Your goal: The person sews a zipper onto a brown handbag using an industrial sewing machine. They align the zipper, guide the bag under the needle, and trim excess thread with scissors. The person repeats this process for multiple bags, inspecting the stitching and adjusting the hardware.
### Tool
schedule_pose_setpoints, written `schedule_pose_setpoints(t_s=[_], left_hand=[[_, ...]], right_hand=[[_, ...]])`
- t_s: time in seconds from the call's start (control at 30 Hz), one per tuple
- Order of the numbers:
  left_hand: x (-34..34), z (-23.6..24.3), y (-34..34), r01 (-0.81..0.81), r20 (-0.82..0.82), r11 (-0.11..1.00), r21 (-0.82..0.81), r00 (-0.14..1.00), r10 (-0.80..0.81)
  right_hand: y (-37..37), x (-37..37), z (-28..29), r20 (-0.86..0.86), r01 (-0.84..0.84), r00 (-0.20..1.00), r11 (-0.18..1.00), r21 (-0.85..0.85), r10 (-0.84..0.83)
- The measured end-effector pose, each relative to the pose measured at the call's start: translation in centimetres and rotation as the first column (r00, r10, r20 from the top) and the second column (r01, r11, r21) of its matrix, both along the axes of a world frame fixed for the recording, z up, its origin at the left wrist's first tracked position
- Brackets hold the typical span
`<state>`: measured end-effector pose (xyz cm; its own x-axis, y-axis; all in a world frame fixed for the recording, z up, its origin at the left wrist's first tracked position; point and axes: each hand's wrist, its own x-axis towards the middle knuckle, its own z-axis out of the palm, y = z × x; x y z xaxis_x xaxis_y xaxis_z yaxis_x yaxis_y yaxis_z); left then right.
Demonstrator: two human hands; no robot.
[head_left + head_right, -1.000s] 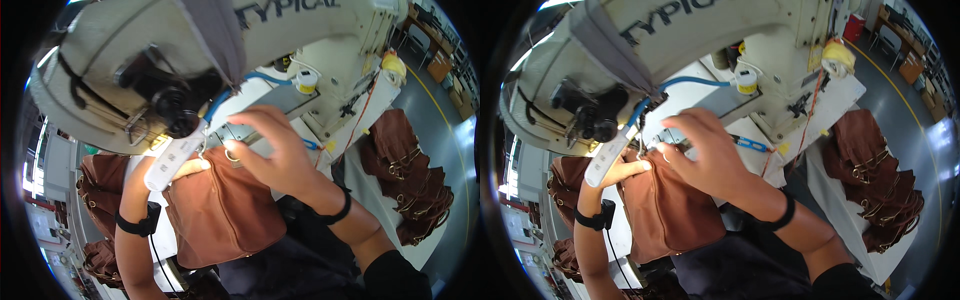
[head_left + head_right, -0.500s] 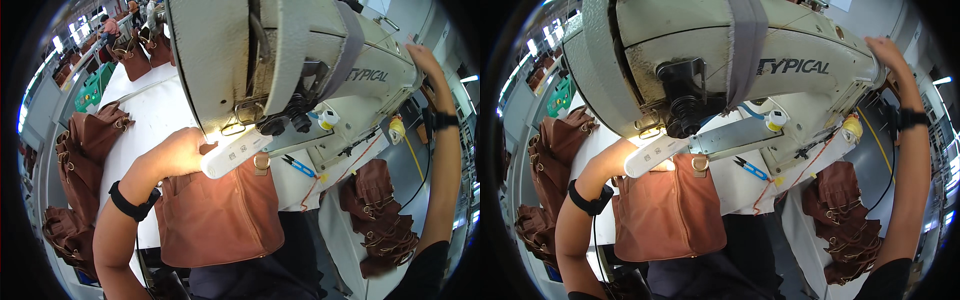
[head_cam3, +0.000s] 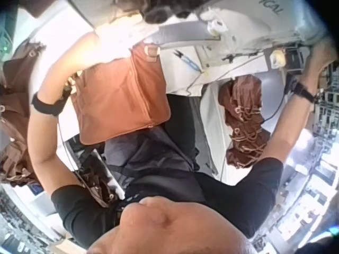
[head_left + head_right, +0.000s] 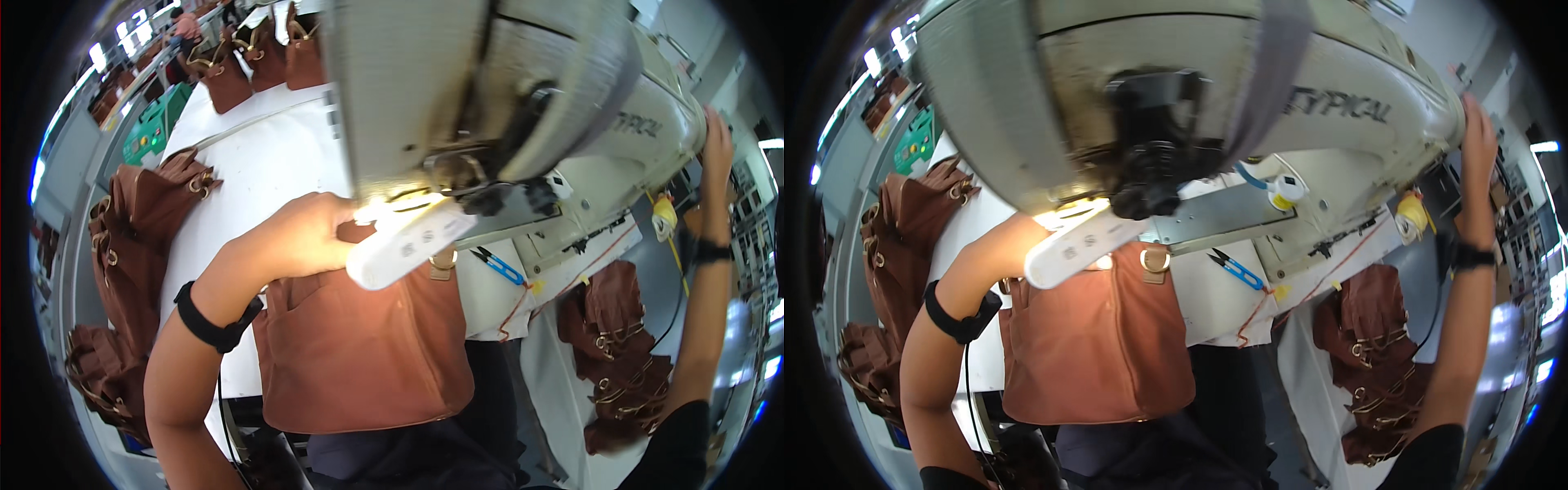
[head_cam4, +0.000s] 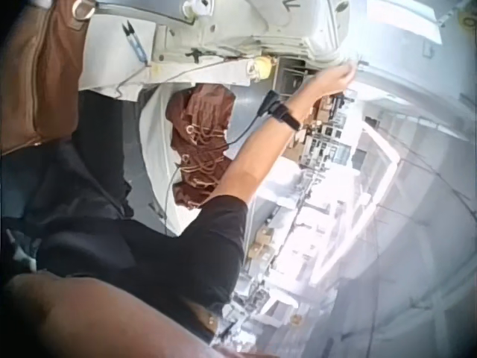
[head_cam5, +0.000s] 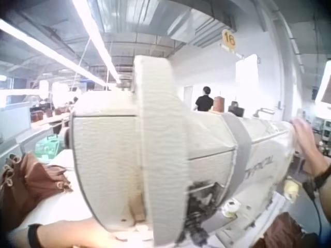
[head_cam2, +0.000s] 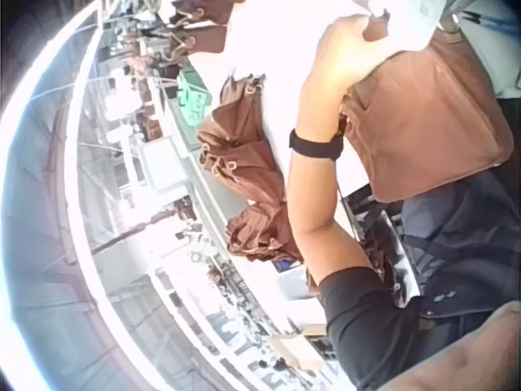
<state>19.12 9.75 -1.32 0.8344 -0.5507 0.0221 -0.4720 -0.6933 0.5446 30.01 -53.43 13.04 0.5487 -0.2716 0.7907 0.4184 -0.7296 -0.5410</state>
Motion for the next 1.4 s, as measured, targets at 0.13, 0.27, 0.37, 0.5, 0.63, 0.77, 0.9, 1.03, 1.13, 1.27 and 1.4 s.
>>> schedule_pose_setpoints(t_s=[0.13, 0.27, 0.37, 0.5, 0.63, 0.77, 0.9, 1.03, 1.13, 1.27, 1.4], left_hand=[[-0.1, 1.5, -1.4, 0.029, -0.068, 0.999, -0.029, 0.997, -0.031], [-0.5, 3.0, -1.9, -0.005, -0.130, 0.999, 0.041, 0.991, 0.011], [-0.4, 2.7, -1.8, 0.026, -0.115, 0.999, -0.045, 0.993, -0.031], [0.2, 2.2, -1.4, 0.186, 0.117, 0.982, 0.039, 0.975, -0.190], [-0.2, 3.2, -2.1, 0.131, -0.011, 0.991, 0.012, 0.991, -0.131], [-0.3, 4.1, -2.8, 0.065, -0.156, 0.998, 0.005, 0.986, -0.064], [-0.5, 3.9, -2.5, 0.072, -0.116, 0.997, 0.041, 0.991, -0.067], [0.0, 4.3, -2.5, 0.093, -0.111, 0.982, 0.162, 0.991, -0.076], [-0.1, 5.0, -3.1, 0.084, -0.166, 0.976, 0.203, 0.985, -0.050], [0.0, 4.5, -2.5, 0.085, -0.134, 0.975, 0.207, 0.989, -0.058], [-0.4, 5.4, -3.3, 0.031, -0.293, 0.988, 0.153, 0.956, 0.015]], right_hand=[[-0.2, 3.7, 6.0, -0.407, -0.066, 0.911, 0.998, 0.017, 0.067], [3.2, 0.8, -0.1, -0.066, 0.106, 0.993, 0.987, 0.124, -0.098], [3.3, 0.2, -4.1, 0.215, 0.008, 0.974, 0.962, 0.275, -0.069], [3.1, -0.7, -5.6, 0.167, -0.009, 0.985, 0.936, 0.351, -0.054], [4.1, -1.3, -5.9, 0.175, -0.047, 0.984, 0.911, 0.410, -0.028], [5.1, -1.7, -6.8, 0.171, 0.032, 0.980, 0.931, 0.365, -0.101], [6.0, -2.0, -6.7, 0.200, -0.009, 0.977, 0.912, 0.410, -0.080], [5.4, -1.6, -7.2, 0.154, 0.002, 0.985, 0.894, 0.449, -0.079], [4.9, -1.2, -7.4, 0.158, -0.017, 0.985, 0.880, 0.475, -0.066], [6.1, -1.5, -7.4, 0.097, 0.046, 0.990, 0.882, 0.470, -0.103], [6.2, -1.5, -8.4, 0.135, 0.086, 0.978, 0.892, 0.444, -0.161]])
